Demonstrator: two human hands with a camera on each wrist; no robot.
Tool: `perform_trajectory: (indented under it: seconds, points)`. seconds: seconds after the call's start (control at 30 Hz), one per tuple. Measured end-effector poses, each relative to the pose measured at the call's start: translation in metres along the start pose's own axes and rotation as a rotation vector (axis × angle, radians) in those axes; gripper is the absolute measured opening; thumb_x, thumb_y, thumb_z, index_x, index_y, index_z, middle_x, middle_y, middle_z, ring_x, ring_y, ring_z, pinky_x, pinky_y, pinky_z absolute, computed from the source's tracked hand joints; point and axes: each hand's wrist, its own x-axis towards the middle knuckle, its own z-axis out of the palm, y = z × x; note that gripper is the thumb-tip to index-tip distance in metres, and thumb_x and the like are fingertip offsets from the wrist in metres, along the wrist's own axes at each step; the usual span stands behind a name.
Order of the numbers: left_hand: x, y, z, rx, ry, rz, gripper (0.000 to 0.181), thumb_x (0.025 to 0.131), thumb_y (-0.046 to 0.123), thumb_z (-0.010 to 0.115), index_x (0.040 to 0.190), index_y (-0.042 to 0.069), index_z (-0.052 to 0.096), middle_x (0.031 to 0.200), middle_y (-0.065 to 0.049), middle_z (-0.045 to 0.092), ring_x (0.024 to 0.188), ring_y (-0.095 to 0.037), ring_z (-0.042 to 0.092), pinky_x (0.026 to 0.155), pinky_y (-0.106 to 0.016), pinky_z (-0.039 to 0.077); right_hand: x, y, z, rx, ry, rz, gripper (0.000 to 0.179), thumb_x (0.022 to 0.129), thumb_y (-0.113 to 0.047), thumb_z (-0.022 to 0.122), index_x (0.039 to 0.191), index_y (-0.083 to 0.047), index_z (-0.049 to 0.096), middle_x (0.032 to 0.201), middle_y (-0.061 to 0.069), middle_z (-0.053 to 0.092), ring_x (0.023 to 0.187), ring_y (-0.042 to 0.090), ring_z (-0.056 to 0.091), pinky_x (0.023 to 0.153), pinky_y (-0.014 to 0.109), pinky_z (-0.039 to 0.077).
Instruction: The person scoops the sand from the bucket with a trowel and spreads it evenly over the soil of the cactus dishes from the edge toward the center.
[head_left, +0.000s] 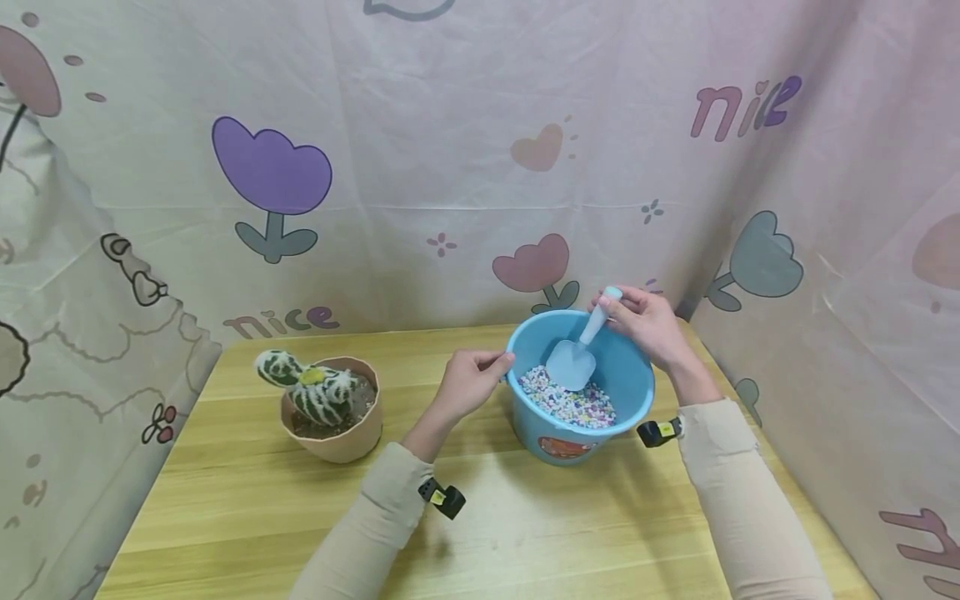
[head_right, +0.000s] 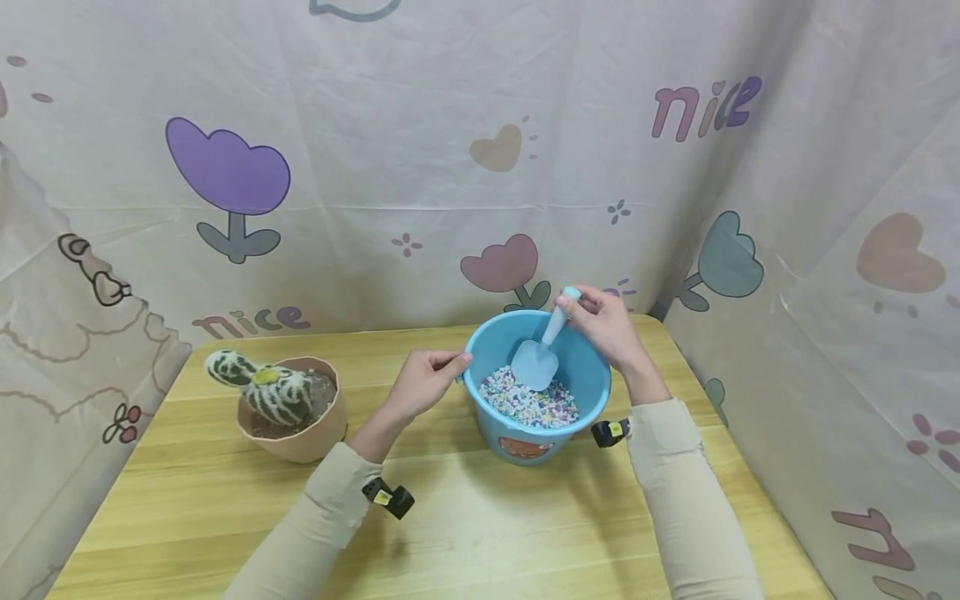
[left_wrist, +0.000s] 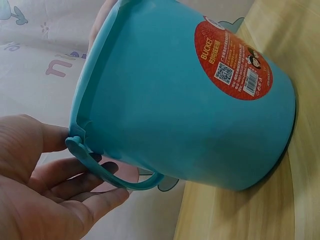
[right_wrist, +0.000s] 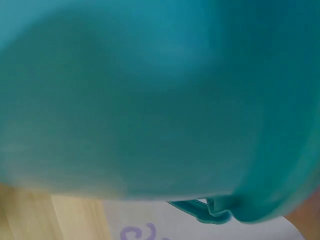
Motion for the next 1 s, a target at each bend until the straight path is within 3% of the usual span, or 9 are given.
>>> perform_trajectory:
  seconds: [0.1,0.23,0.47,0.7,1.0]
  points:
    - [0.0,0.001,0.001,-0.006,-0.001,-0.003,0.033,0.107,0.03,0.064,0.128,0.007,0.075,0.119,-0.013,0.08,0.12,-0.031,0.073,0.107,-0.052,0.058,0.002,0.002,0.004,0.011,-0.023,0.018,0.046,0.108,-0.033,0.06,0.139,0.0,0.063,0.137,0.025,0.069,0.13,0.035,0.068,0.109,0.045,0.054]
    - [0.0,0.001,0.002,-0.006,-0.004,-0.015,0.034,0.107,0.03,0.064,0.129,0.006,0.074,0.12,-0.012,0.079,0.122,-0.031,0.072,0.109,-0.052,0.057,0.002,0.003,0.009,0.014,-0.03,0.031,0.046,0.109,-0.031,0.059,0.14,0.003,0.061,0.135,0.028,0.069,0.131,0.042,0.065,0.107,0.047,0.055]
    - [0.001,0.001,0.001,0.003,-0.009,-0.024,0.035,0.107,0.03,0.063,0.131,0.006,0.073,0.122,-0.013,0.079,0.122,-0.031,0.072,0.107,-0.05,0.058,0.002,0.005,0.016,-0.003,-0.034,0.026,0.043,0.109,-0.029,0.059,0.135,0.006,0.062,0.131,0.03,0.07,0.127,0.044,0.067,0.103,0.049,0.057]
    - [0.002,0.001,0.001,-0.047,-0.014,-0.026,0.035,0.107,0.027,0.063,0.131,0.003,0.072,0.125,-0.017,0.076,0.123,-0.032,0.072,0.11,-0.051,0.056,0.005,0.008,0.03,0.022,-0.137,0.083,0.043,0.111,-0.025,0.056,0.136,0.009,0.059,0.132,0.031,0.069,0.124,0.042,0.07,0.099,0.041,0.06]
    - [0.002,0.003,0.004,-0.088,-0.008,-0.07,0.035,0.107,0.025,0.063,0.132,0.001,0.071,0.127,-0.019,0.075,0.125,-0.033,0.071,0.114,-0.053,0.052,0.004,0.005,0.03,0.018,-0.142,0.133,0.043,0.112,-0.024,0.054,0.136,0.011,0.057,0.133,0.033,0.067,0.123,0.045,0.069,0.1,0.042,0.06]
